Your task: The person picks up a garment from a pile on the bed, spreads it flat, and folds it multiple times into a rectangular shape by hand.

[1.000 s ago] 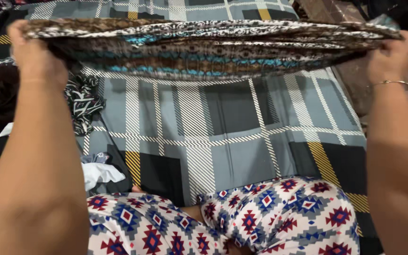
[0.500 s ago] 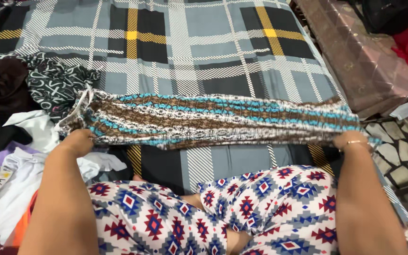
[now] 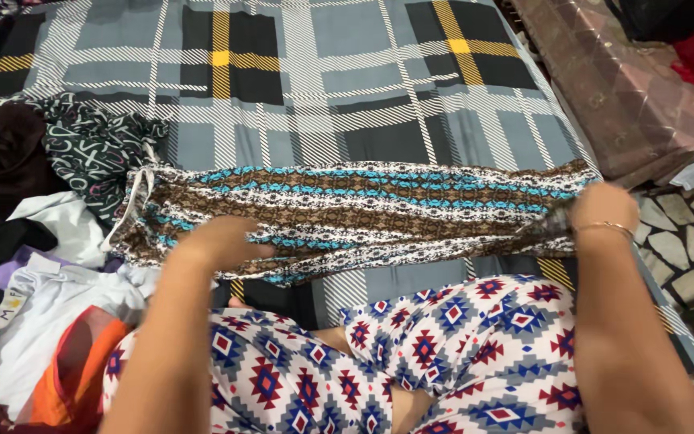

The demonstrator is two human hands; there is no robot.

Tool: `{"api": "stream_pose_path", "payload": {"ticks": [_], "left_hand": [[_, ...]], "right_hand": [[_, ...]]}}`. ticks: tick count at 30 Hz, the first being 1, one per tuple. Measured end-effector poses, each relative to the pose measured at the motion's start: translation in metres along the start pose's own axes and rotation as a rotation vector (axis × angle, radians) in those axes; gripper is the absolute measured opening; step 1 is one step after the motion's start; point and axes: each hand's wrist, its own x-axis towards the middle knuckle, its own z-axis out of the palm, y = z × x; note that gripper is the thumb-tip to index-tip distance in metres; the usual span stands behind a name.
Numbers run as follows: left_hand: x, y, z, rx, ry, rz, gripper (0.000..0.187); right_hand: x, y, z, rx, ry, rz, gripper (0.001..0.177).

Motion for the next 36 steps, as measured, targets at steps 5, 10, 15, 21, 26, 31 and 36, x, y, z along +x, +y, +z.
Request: {"api": "stream_pose_path", "payload": {"ticks": [5, 10, 15, 21, 26, 31, 36], "left_hand": [[-0.008, 0.123, 0.035, -0.329, -0.051, 0.500, 0.085], [0.021, 0.139, 0.082, -1.253, -0.252, 0.307, 0.079], [0.054, 0.061, 0.057, -1.818, 0.277, 0.244, 0.048], [0.032, -0.058, 0.025, -2.043, 1.105, 0.034, 0.085], [0.049, 0.027, 0.025, -1.377, 0.762, -0.211, 0.063], [0.102, 0.083, 0.040, -0.533, 0.942, 0.523, 0.024], [0.153, 0.113, 0.056, -0.276, 0.781, 0.357, 0.027]], "right_hand": [[-0.083, -0.164, -0.104, 0.978, 0.199, -0.900, 0.029], [-0.126, -0.214, -0.150, 1.031, -0.113, -1.185, 0.045], [-0.020, -0.133, -0.054, 0.893, -0.167, -0.523, 0.048], [0.087, 0.011, 0.110, 0.690, 0.179, 0.140, 0.041], [0.101, 0.052, 0.170, 0.513, 0.408, 0.212, 0.046], [0.101, 0.054, 0.181, 0.613, 0.128, 0.401, 0.026], [0.101, 0.060, 0.183, 0.922, 0.315, 0.433, 0.027]]}}
